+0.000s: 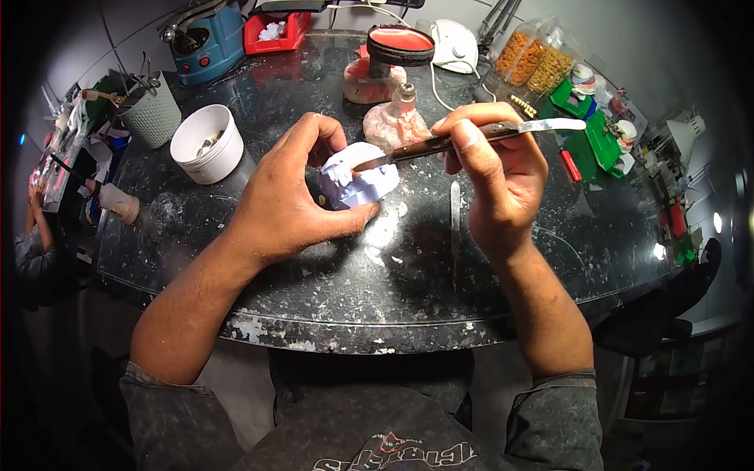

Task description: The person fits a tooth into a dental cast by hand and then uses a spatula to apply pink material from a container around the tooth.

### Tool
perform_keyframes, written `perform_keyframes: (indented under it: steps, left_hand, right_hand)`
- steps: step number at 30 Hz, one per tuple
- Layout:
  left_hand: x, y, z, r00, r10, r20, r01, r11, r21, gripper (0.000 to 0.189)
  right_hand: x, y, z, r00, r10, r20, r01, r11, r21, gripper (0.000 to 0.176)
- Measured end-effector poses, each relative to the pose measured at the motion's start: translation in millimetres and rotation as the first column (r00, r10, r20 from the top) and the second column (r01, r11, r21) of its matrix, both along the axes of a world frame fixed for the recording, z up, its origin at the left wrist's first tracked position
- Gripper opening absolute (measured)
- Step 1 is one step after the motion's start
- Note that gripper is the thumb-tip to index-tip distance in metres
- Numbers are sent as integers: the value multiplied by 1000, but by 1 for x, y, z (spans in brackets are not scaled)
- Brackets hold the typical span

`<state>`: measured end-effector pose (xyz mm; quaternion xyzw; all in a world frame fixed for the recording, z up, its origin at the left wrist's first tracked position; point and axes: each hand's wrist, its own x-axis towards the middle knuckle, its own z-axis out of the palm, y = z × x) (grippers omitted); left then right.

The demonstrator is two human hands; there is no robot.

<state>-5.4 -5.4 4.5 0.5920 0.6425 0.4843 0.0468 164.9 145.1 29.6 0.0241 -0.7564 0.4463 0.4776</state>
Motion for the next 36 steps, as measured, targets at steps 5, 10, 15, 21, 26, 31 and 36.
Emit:
perform_keyframes:
  steps: [5,10,15,21,26,31,36]
  left_hand:
    - [0,0,0,1000,7,-11,-7,1000,-15,59]
    - [-1,0,-1,1000,10,-16,-10,1000,5,60]
    - [0,-1,0,1000,11,-23,-11,1000,-2,61]
    - [-1,0,0,1000,-3,-18,3,1000,6,61]
    - [-2,-1,-1,1000,-5,-20,5,1000,8,60]
    - [-1,-1,0,1000,3,-16,-3,1000,6,60]
    - [-1,-1,0,1000,8,-21,-8,1000,8,59]
  right_hand:
    - [2,0,0,998,55,29,-54,996,-64,12]
    - [1,3,-1,998,52,21,-51,997,-64,12]
    - [2,3,-1,997,63,34,-60,996,-73,11]
    - [2,4,0,999,34,11,-33,996,-80,12]
    - [3,4,0,999,40,10,-39,997,-71,12]
    - [3,4,-1,999,36,16,-35,997,-70,12]
    - [2,5,-1,999,40,-17,-41,998,-51,12]
